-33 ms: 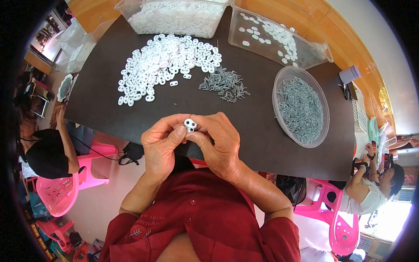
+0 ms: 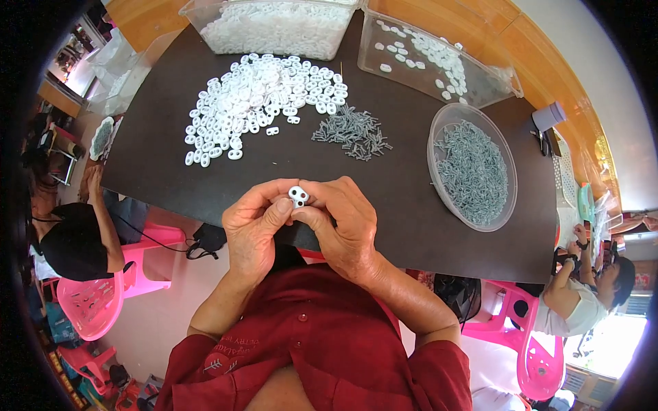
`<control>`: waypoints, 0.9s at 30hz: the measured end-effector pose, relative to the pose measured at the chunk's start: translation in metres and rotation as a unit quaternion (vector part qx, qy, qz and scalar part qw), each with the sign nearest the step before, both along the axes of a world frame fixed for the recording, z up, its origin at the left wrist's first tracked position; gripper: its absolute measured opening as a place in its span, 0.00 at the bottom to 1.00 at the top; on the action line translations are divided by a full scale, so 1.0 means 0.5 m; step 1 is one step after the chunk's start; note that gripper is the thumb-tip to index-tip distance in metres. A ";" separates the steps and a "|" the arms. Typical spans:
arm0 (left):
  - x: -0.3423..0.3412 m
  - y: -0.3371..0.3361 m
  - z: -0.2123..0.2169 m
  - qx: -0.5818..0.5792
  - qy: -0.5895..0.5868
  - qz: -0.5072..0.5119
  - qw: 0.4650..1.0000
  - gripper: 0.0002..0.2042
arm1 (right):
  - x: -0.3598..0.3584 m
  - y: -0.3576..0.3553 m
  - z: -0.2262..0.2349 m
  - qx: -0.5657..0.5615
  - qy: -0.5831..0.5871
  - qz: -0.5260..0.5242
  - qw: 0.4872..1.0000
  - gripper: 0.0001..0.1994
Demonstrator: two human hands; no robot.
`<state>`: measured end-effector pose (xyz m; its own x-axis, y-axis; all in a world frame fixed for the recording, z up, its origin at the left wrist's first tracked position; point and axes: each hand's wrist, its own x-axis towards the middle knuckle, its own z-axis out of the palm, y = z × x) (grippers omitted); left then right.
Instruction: The recorder is assembling small plastic components by inserting metal pins into circular white plastic parts.
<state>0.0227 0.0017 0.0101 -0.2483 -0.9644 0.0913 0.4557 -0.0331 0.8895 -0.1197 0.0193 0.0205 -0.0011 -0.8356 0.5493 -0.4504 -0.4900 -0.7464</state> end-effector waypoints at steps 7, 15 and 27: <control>-0.008 0.003 -0.019 -0.022 0.042 0.031 0.998 0.10 | 0.010 0.001 0.010 0.007 -0.015 -0.006 1.000 0.13; -0.011 0.007 -0.015 -0.024 0.026 0.071 0.997 0.10 | 0.013 -0.002 -0.001 -0.027 0.009 -0.009 1.000 0.16; -0.005 0.010 -0.021 -0.047 -0.018 0.086 0.995 0.10 | 0.016 0.006 0.003 -0.008 0.005 -0.004 1.000 0.15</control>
